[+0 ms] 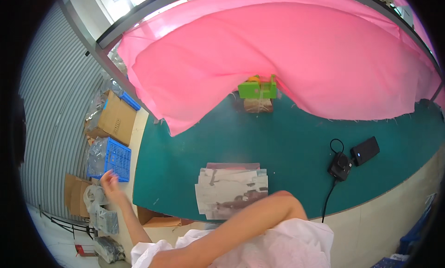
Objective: Packaging small items into plastic sleeves/bags at a workstation.
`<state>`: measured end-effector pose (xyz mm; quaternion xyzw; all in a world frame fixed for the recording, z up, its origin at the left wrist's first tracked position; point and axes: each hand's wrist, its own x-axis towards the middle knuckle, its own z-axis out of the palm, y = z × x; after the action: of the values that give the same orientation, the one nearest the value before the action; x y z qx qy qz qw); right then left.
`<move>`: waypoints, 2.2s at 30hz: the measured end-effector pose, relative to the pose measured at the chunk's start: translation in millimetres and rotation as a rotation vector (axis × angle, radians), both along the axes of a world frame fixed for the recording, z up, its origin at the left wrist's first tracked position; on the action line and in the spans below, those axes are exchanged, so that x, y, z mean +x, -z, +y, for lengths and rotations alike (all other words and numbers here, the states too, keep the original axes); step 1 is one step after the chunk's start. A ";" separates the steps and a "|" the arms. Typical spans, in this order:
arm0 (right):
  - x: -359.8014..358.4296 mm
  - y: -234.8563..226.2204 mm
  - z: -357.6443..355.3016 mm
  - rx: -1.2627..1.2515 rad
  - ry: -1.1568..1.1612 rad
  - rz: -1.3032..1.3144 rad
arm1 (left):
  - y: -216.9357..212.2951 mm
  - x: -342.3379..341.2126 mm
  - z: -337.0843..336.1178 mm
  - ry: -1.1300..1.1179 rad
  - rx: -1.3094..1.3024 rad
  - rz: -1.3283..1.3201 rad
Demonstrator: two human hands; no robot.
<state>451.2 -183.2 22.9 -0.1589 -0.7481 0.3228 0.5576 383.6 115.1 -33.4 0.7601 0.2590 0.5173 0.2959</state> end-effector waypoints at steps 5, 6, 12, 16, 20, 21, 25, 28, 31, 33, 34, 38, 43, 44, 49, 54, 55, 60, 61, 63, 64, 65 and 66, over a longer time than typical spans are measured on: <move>77.6 27.5 -64.0 -0.284 0.829 -0.677 | -12.4 91.9 -138.4 0.900 0.415 0.737; 89.6 32.5 -73.7 -0.447 0.857 -0.921 | -10.7 101.8 -149.6 0.997 0.502 0.770; 79.9 85.8 -85.0 -0.457 0.977 -1.220 | 10.5 167.3 -172.6 1.196 0.461 0.811; 87.7 85.8 -85.2 -0.414 0.963 -1.233 | -5.5 196.0 -186.6 1.286 0.382 0.764; 90.9 92.6 -79.5 -0.260 1.028 -1.202 | -25.0 214.3 -182.3 1.288 0.279 0.720; 92.3 95.0 -78.0 -0.291 0.987 -1.144 | -30.1 218.3 -180.9 1.294 0.248 0.689; 108.0 100.5 -73.9 -0.438 0.837 -0.879 | -55.2 227.1 -176.8 1.265 0.268 0.602; 128.9 76.6 -89.1 -0.606 0.862 -0.633 | -68.7 224.2 -169.6 1.267 0.204 0.499; 163.1 21.5 -108.9 -0.722 1.081 -0.469 | -81.3 200.9 -149.4 1.167 0.245 0.376; 182.6 7.6 -115.3 -0.550 1.518 -0.450 | -82.3 195.0 -141.8 1.054 0.252 0.209; 188.6 4.8 -116.0 -0.527 1.623 -0.352 | -82.0 197.2 -145.1 1.040 0.243 0.193; 198.4 5.8 -116.5 -0.631 1.783 -0.185 | -73.7 226.7 -186.8 0.751 0.540 0.203; 207.7 9.0 -92.1 -0.498 1.627 -0.089 | -65.9 232.6 -182.7 0.761 0.546 0.194; 211.7 9.1 -90.2 -0.540 1.561 -0.089 | -64.1 234.3 -179.3 0.788 0.450 0.239; 217.0 4.9 -57.2 -0.409 1.565 0.219 | -50.1 249.5 -177.4 0.834 0.461 0.177; 227.1 18.7 -53.9 -0.171 1.574 0.080 | -51.9 247.1 -181.6 0.956 0.537 0.260; 226.8 18.4 -53.9 -0.184 1.573 0.085 | -52.1 246.4 -180.9 0.960 0.528 0.267; 224.5 4.9 -58.1 -0.156 1.651 -0.125 | -54.5 248.1 -182.1 0.919 0.524 0.335; 221.8 3.2 -57.8 -0.165 1.647 -0.121 | -54.2 245.6 -183.9 0.919 0.516 0.343; 219.4 2.3 -56.4 -0.073 1.793 -0.340 | -52.3 243.6 -187.3 0.909 0.496 0.300; 219.9 3.0 -56.6 -0.075 1.793 -0.337 | -51.5 242.3 -186.6 0.911 0.495 0.302; 220.4 4.3 -57.2 -0.007 1.805 -0.416 | -49.7 239.5 -185.2 0.933 0.513 0.326; 221.0 5.6 -57.8 0.063 1.815 -0.495 | -48.3 237.2 -184.6 0.954 0.531 0.350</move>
<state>672.1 -241.0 17.3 -0.7300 -0.4440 -0.2984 0.4254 620.8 -69.4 14.9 0.9154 -0.2065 0.2403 0.2482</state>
